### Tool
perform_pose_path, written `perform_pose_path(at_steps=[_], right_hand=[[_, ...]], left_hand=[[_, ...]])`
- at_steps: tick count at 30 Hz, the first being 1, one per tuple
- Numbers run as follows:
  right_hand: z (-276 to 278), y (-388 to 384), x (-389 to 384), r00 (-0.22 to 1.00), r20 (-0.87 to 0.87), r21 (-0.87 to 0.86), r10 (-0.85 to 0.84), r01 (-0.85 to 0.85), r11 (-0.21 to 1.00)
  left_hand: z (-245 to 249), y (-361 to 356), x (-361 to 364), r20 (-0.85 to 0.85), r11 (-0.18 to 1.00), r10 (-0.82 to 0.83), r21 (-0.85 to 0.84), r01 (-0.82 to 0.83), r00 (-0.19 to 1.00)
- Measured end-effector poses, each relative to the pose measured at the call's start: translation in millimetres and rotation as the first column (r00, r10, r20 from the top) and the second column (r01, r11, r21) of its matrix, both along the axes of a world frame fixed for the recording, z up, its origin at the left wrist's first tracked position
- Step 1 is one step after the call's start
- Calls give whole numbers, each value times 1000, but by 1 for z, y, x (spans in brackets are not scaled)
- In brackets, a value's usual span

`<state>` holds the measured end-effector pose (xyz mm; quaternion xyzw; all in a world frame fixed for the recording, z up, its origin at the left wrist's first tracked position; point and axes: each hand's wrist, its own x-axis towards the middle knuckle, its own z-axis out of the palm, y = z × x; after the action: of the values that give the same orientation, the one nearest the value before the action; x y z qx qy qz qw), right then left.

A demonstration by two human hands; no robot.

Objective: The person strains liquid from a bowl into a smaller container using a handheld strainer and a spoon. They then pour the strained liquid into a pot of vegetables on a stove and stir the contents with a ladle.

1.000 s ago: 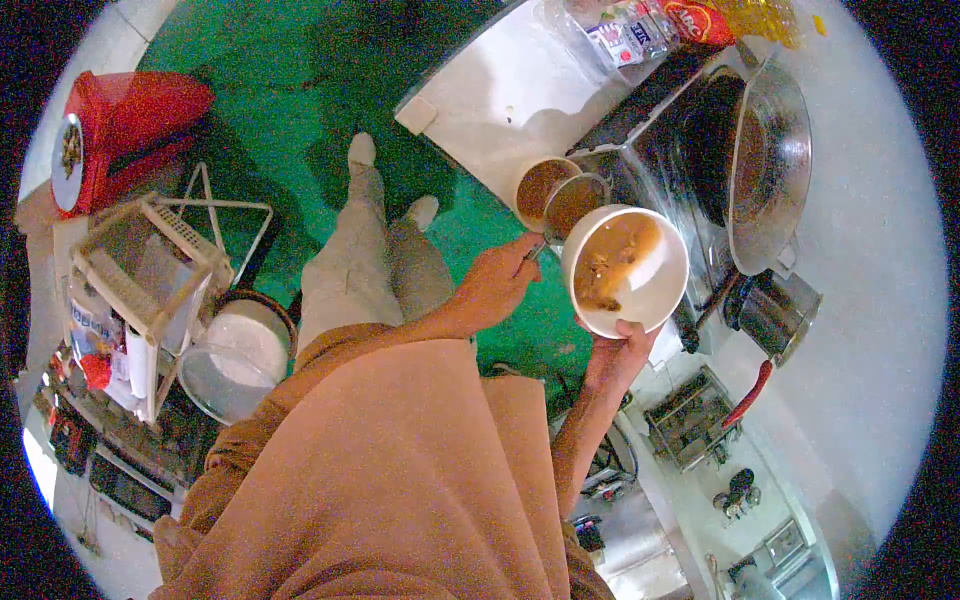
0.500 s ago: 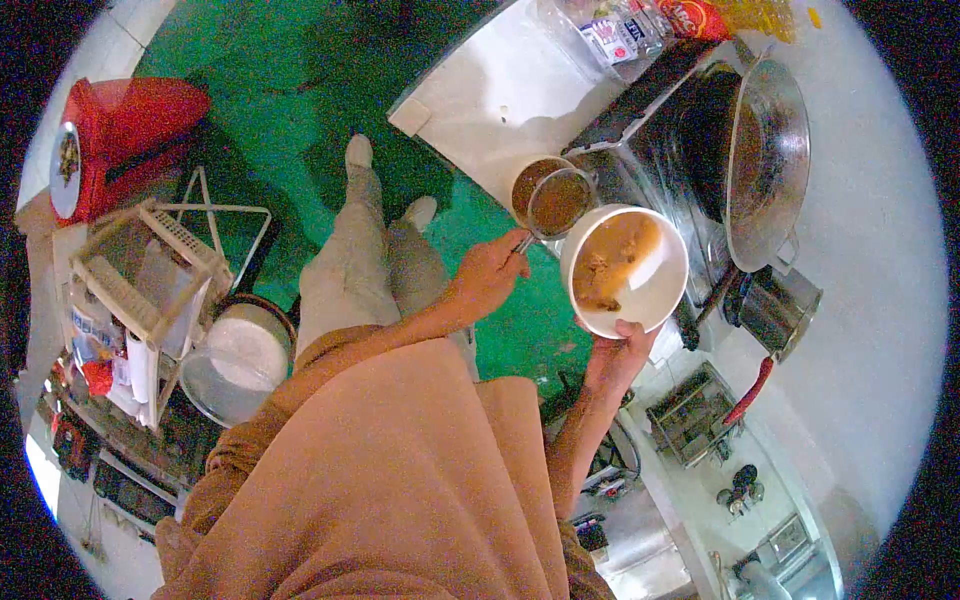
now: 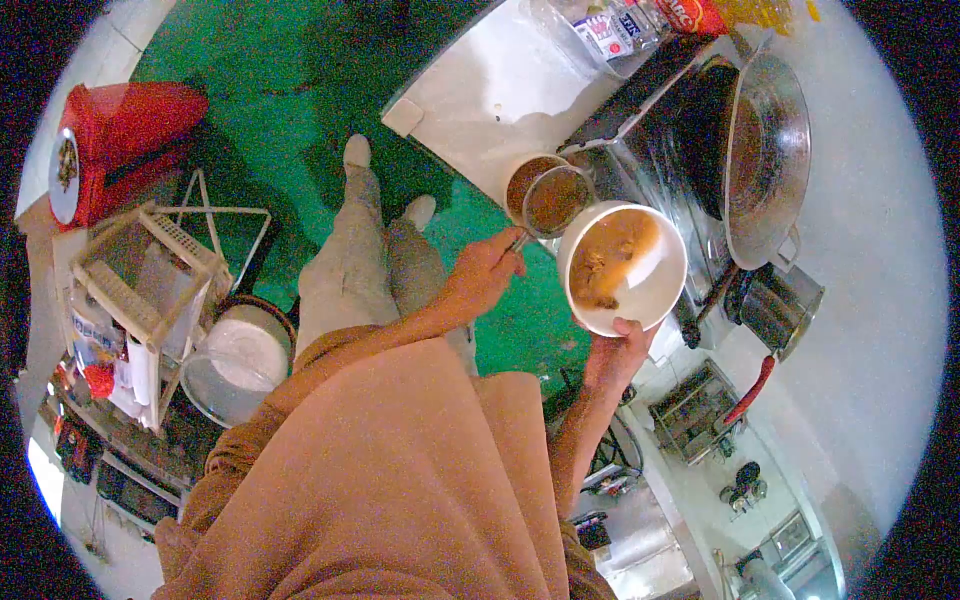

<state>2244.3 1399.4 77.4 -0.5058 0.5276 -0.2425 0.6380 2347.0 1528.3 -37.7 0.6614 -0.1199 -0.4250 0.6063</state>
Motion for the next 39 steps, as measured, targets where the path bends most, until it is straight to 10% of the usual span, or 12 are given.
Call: perform_pose_path(at_steps=[39], right_hand=[[-17, 6, -7, 1000, 4, 0, -3, 3, 1000]], left_hand=[[-11, 5, 2, -83, 1000, 12, 6, -12, 996]])
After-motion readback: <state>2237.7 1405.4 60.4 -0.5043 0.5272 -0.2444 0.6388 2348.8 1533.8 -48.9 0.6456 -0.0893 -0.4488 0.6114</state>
